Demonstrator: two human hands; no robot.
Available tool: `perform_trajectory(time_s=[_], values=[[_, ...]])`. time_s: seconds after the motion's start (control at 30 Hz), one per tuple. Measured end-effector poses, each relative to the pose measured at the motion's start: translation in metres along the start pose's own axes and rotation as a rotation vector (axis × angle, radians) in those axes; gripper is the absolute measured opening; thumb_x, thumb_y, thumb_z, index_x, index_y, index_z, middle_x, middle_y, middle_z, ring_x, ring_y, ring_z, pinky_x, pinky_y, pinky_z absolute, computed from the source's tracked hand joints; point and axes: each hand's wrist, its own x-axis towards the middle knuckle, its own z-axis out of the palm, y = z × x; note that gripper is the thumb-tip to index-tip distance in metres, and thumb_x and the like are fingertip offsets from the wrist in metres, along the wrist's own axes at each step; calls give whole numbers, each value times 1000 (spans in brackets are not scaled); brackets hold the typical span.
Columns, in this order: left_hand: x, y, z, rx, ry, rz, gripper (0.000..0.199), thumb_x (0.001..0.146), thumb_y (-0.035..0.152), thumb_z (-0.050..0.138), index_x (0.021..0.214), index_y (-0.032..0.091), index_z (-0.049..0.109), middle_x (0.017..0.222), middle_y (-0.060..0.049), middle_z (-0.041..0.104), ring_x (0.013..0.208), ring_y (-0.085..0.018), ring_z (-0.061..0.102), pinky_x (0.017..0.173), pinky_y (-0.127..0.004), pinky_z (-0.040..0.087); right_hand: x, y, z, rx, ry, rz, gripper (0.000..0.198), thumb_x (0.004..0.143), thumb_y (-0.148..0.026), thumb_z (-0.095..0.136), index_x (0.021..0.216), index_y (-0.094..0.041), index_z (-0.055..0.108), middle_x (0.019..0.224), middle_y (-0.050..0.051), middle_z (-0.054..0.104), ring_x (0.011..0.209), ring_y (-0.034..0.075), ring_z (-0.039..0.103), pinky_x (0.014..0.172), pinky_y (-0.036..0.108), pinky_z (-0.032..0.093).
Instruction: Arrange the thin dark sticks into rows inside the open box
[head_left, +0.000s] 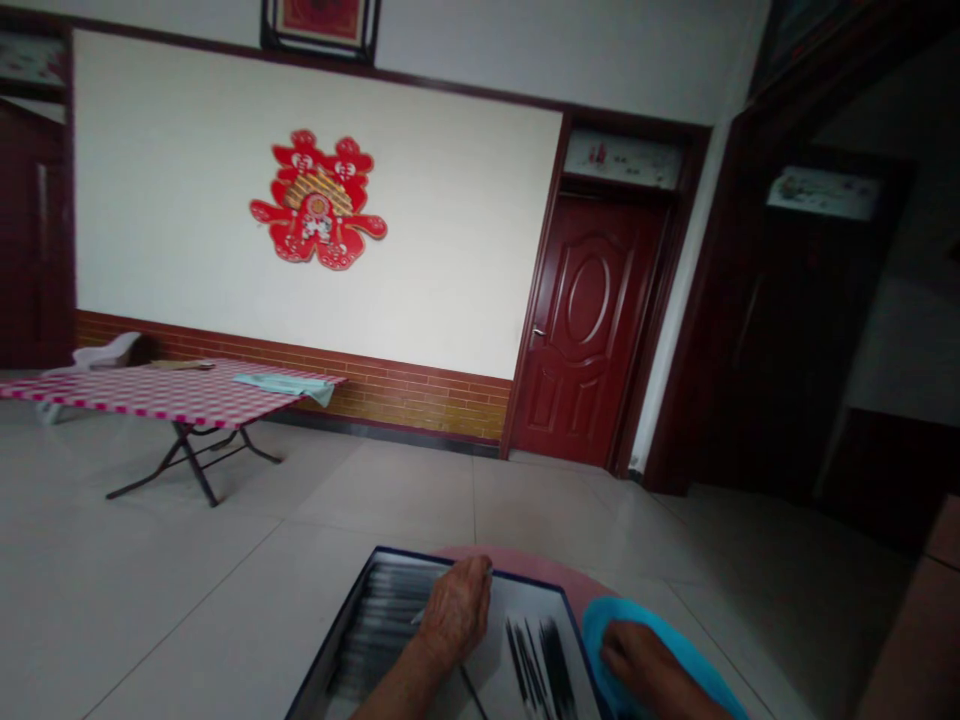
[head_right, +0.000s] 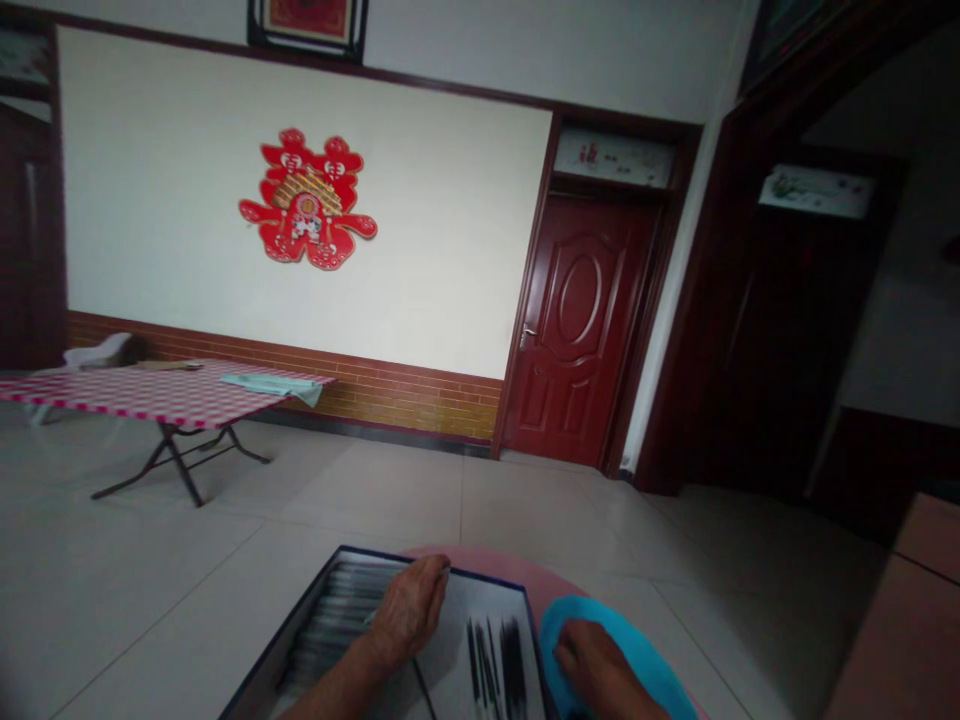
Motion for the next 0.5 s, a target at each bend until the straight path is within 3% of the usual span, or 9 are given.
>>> perform_trajectory(time_s=[0.07,0.13,0.27,0.37,0.5], values=[[1,-1,0,16,13,3,24,92,16,34,105,20,54,87,-7,68,86,-19,67,77,-30,55,10,-25,5,37,-151,-85,19,56,-35,67,45,-23,58,48,-1,57,51,17,49,56,30,38],[1,-1,0,37,26,15,25,93,17,34,107,20,55,87,-7,68,86,-19,67,77,-29,54,15,-54,21,171,-178,-68,22,64,-42,64,54,-22,63,51,-2,58,54,16,51,57,29,39],[1,0,-1,87,33,22,26,94,18,35,110,21,55,86,-7,67,80,-19,67,70,-29,55,10,-98,72,604,-219,225,34,60,-46,72,80,-19,71,67,0,68,65,18,61,62,28,45],[0,3,-1,91,51,30,26,93,17,35,108,21,55,87,-7,68,77,-20,67,68,-29,55,0,-107,105,953,-223,432,44,50,-45,83,84,-20,73,79,3,73,73,17,66,66,27,48],[0,7,-3,51,39,15,24,91,17,35,103,21,56,87,-7,68,78,-20,67,70,-31,55,-7,-100,124,1191,-278,477,43,44,-39,89,79,-19,74,82,4,74,74,16,67,70,26,50]])
